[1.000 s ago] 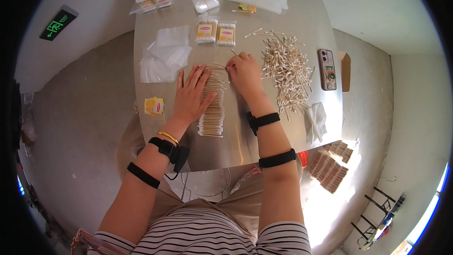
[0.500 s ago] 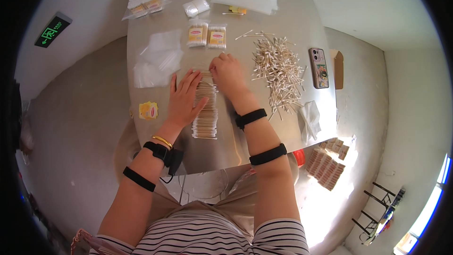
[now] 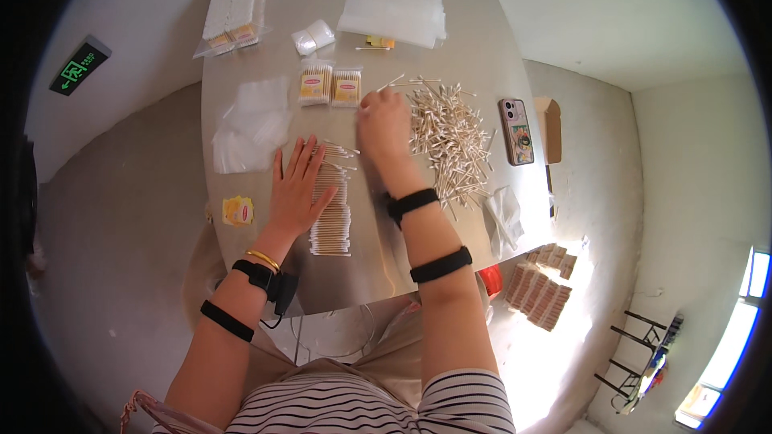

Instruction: Sort and align a pile of cotton swabs on a table into neat rows.

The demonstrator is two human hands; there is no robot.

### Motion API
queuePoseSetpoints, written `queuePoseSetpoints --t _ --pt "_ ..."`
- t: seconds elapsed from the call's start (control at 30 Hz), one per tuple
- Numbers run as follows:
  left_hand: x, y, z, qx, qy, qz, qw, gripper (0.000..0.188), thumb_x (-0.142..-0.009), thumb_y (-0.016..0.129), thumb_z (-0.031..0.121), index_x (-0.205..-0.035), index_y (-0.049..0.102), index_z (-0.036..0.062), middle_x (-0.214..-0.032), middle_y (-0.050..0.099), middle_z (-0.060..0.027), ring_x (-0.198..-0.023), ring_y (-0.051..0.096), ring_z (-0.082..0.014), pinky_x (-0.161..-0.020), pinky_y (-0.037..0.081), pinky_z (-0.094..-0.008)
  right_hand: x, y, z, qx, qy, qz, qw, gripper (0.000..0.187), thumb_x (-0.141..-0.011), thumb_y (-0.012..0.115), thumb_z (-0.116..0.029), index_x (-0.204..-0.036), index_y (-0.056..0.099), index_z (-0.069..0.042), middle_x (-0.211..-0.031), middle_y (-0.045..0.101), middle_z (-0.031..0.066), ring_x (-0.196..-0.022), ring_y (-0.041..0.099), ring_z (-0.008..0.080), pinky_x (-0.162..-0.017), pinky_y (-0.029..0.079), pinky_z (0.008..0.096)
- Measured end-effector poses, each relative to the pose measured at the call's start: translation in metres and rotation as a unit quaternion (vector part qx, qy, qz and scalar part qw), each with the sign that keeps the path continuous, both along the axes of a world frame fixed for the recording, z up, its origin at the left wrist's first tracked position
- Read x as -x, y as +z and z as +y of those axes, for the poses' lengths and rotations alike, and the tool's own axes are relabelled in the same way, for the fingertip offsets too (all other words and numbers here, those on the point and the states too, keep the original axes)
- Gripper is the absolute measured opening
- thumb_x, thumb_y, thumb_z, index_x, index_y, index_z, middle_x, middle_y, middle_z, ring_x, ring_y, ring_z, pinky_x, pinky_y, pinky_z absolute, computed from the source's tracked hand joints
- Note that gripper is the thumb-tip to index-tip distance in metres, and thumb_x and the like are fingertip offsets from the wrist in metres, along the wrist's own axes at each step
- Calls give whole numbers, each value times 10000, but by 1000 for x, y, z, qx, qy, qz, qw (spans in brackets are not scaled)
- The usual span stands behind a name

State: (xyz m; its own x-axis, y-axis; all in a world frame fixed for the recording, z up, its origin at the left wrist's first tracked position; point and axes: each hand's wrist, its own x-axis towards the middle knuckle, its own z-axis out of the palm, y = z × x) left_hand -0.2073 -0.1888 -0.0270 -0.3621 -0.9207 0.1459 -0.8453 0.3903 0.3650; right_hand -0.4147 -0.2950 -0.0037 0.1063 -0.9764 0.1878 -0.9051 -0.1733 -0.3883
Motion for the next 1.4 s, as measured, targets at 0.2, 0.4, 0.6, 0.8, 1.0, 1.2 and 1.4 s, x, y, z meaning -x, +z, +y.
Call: queuePoseSetpoints --t 0.2,0.4,0.6,0.8,1.0,1.2,1.4 --pt "3 2 1 -13 -7 -2 1000 717 -1015 449 552 -1561 364 95 -1652 300 -110 -1538 256 -301 -1244 116 -576 83 12 -62 -25 -60 106 992 308 -817 728 -103 -1105 664 -191 -1247 584 55 -1202 537 300 -1016 443 460" --pt "1 3 2 -26 -1 -1 1000 724 -1012 450 564 -1565 359 106 -1643 313 -109 -1535 262 -288 -1245 125 -580 89 16 -93 -96 78 173 977 222 -834 711 -110 -1023 673 -219 -1185 576 35 -1204 535 283 -1016 443 454" --pt "1 3 2 -32 1 4 999 740 -1006 455 575 -1575 345 115 -1647 307 -105 -1536 262 -283 -1247 120 -578 80 23 -88 -88 178 237 951 68 -859 683 -155 -916 689 -192 -1088 601 48 -1134 549 277 -962 449 423" --pt "2 3 2 -16 3 1 1000 748 -1001 455 594 -1576 354 125 -1652 307 -81 -1540 255 -260 -1249 124 -581 24 12 -44 -83 261 214 938 42 -857 670 -180 -874 702 -158 -1074 604 64 -1123 549 284 -953 440 411" --pt "2 3 2 -1 4 13 1000 740 -1010 443 568 -1583 336 112 -1646 313 -116 -1541 247 -301 -1242 118 -577 -22 6 0 -77 267 101 955 47 -863 665 -178 -881 685 -139 -1053 605 67 -1094 552 293 -936 439 426" --pt "6 0 1 -6 3 -6 1000 755 -1007 443 575 -1581 337 95 -1653 303 -101 -1545 240 -284 -1246 120 -573 25 21 27 -50 105 4 993 112 -842 686 -115 -953 681 -123 -1066 613 77 -1071 564 299 -936 430 438" --pt "2 -2 3 -1 6 13 1000 765 -1007 444 576 -1582 336 84 -1650 311 -107 -1542 249 -298 -1242 128 -575 62 23 63 61 37 108 992 248 -821 690 -62 -1065 659 -95 -1125 606 71 -1103 558 294 -961 414 453"
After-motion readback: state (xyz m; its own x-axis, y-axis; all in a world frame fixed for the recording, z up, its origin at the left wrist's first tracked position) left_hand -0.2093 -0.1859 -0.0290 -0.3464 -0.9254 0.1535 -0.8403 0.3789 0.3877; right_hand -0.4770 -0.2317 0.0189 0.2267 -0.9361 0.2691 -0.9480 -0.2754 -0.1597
